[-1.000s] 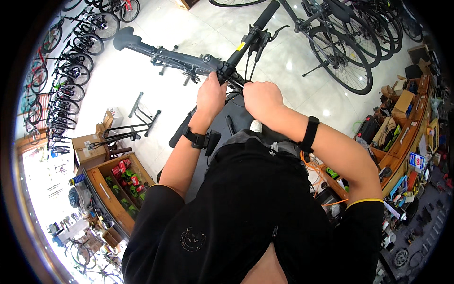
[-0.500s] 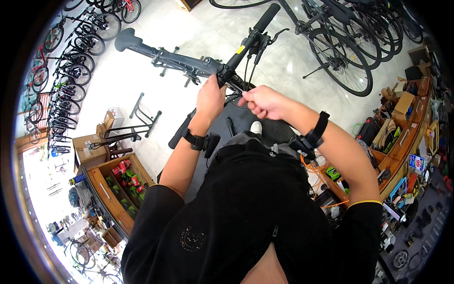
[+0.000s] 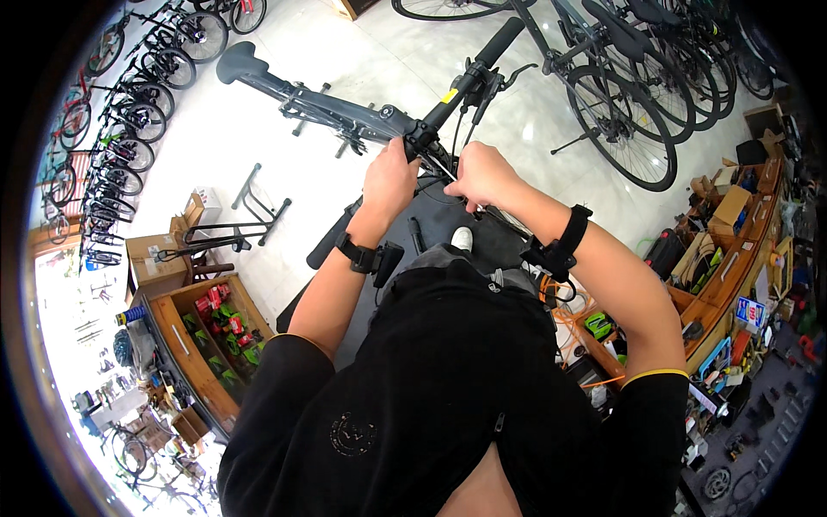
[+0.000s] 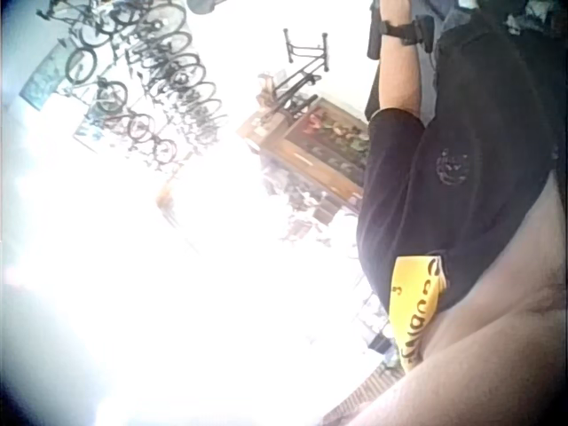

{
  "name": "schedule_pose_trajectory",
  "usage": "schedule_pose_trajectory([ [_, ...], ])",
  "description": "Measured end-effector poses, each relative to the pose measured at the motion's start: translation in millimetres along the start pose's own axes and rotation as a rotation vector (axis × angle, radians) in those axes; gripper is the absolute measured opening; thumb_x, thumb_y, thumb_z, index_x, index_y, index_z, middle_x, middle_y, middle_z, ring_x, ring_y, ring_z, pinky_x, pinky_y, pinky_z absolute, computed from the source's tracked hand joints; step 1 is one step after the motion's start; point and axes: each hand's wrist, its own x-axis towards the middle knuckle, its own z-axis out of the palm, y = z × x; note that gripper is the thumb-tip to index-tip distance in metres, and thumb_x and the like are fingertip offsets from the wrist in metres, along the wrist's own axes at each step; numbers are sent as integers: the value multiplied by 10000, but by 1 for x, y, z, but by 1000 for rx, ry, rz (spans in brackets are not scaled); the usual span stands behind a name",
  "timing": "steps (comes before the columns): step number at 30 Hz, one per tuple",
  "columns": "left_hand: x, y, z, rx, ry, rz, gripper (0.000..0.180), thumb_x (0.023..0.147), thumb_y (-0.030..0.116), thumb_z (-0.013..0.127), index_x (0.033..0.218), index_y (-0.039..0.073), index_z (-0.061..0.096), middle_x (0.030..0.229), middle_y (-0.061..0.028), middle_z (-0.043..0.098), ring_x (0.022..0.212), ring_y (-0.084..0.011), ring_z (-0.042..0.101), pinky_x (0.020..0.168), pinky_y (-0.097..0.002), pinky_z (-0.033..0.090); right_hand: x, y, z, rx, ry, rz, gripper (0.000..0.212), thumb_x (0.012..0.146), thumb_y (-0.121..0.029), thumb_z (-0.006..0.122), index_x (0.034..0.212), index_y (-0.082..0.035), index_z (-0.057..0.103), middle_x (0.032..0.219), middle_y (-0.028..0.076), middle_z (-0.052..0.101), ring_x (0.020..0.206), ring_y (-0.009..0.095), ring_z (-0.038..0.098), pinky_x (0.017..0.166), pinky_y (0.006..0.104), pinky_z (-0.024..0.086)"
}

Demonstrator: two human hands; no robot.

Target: The person installs a bicycle handlebar onto the bike's stem using an Allen wrench. They align the bar, insert the bolts, and tighten them to secure the handlebar in place. The person then adjusts the brake levers and grip position on the handlebar.

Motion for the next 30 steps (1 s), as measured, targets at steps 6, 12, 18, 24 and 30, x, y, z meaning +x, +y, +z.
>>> schedule_pose_trajectory([
  [6,1,-2,2,-2,-3,9,344,835,159,631,1053,-57,475,939,-272,613,865,-433,610,755,-488,493,4,-5,1,103,-28,78,249,824,-143,708,726,71,630,606,122,658,548,210,682,464,305,512],
  [12,0,0,0,-31,22,-5,289,847,186,631,981,-38,509,918,-258,614,873,-428,595,762,-483,474,7,2,3,2,45,9,238,853,-116,649,693,58,615,633,146,649,542,201,676,482,321,500],
  [18,-1,0,-1,-24,21,-9,313,845,194,640,1008,-40,511,910,-256,622,866,-425,603,758,-476,484,11,20,26,163,196,-25,275,894,-217,608,757,21,606,722,148,622,542,191,588,478,325,442],
  [24,0,-2,1,-22,26,27,331,840,178,640,1032,-47,493,903,-258,621,853,-425,611,749,-476,492,8,17,13,1079,-219,319,221,962,-163,478,796,-28,532,602,-12,438,414,76,283,366,215,237],
  [30,-1,0,-2,-14,25,33,307,834,154,636,1015,-41,483,937,-261,613,855,-426,616,741,-482,500,-9,2,10,223,-45,-18,275,988,-184,394,849,15,524,621,117,601,526,195,631,427,312,501],
])
